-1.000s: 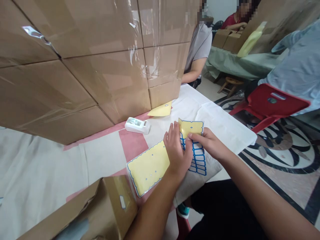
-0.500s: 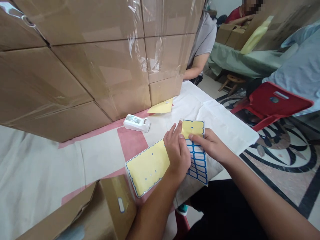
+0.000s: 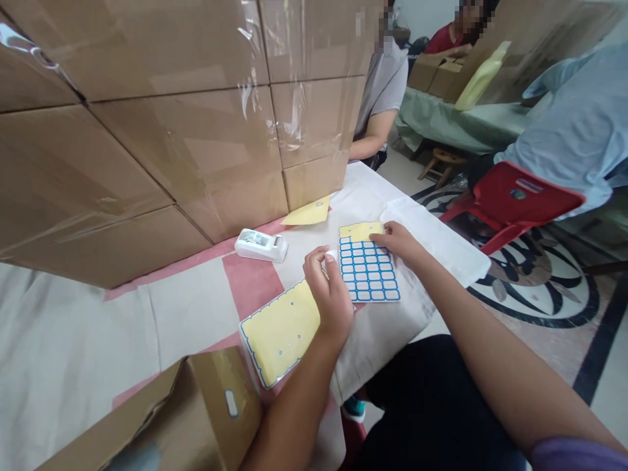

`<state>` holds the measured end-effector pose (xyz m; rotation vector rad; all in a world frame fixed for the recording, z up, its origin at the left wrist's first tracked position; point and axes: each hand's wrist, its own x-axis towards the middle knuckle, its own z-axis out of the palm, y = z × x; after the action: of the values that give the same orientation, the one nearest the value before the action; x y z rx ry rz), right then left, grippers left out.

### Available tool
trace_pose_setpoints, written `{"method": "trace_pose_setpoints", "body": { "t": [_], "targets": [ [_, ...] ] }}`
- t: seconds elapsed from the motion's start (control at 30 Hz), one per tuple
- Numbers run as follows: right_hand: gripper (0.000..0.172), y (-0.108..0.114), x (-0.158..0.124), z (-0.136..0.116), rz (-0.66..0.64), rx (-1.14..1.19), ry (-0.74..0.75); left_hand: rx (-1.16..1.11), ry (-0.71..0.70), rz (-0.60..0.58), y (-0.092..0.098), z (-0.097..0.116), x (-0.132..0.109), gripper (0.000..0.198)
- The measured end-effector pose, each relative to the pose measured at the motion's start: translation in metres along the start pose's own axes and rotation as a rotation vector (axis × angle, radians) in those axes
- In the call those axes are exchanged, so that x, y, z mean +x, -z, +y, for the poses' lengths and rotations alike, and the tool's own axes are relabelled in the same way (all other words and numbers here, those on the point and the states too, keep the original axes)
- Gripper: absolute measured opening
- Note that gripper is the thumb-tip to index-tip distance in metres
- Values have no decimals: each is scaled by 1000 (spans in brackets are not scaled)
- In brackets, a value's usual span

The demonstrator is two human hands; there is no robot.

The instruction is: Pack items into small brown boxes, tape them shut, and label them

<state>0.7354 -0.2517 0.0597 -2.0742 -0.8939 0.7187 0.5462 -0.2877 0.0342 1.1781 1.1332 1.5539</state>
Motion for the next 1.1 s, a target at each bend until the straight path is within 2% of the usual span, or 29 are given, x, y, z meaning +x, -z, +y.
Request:
{"method": "trace_pose_setpoints", "body": {
  "t": [0.07,0.1,0.13,0.17,0.23,0.27,0.3,0.43,0.53,0.63,0.73,0.8,0.9,0.93,0.97,1.0,1.03,1.1],
  "targets": [
    [54,2,1,-8,166,-99,120,-23,48,5,-1,0,0,23],
    [55,3,-3,-14,192,-132,229,-29,69,5,-2,0,1,23],
    [51,4,-10,-20,148,-155,355,-37,94,8,-2,0,1,23],
    [46,5,-18,-27,39,-162,478,-44,117,13,-2,0,1,23],
    [35,3,-35,-38,-273,-133,633,-57,150,23,-3,0,2,23],
    [32,0,-42,-43,-391,-120,669,-64,157,25,-3,0,1,22],
    [29,-2,-48,-46,-456,-115,696,-70,157,23,-3,0,1,23],
    [15,-13,-59,-56,-502,-82,792,-87,118,15,-1,1,-1,26],
    [12,-16,-60,-59,-560,-62,837,-95,66,25,-2,0,2,29],
    [14,-15,-63,-61,-552,-30,871,-97,11,31,-7,2,3,29],
    [13,-15,-72,-66,-397,16,901,-74,-75,69,3,16,-14,27],
    [13,-20,-83,-74,-262,32,910,-44,-167,85,28,31,-41,24],
    [13,-39,-113,-85,-198,47,966,47,-391,42,93,60,-91,9],
    [13,-47,-126,-86,-219,44,996,158,-601,45,120,70,-103,7],
    [13,-57,-141,-87,-257,33,1020,302,-771,80,148,80,-112,20],
    [13,-67,-156,-85,-305,20,1036,456,-857,114,176,91,-116,29],
    [11,-78,-170,-83,-357,6,1044,607,-882,157,202,102,-114,33],
    [10,-97,-196,-74,-446,-17,1051,944,-865,255,245,123,-101,36]
  ]
}}
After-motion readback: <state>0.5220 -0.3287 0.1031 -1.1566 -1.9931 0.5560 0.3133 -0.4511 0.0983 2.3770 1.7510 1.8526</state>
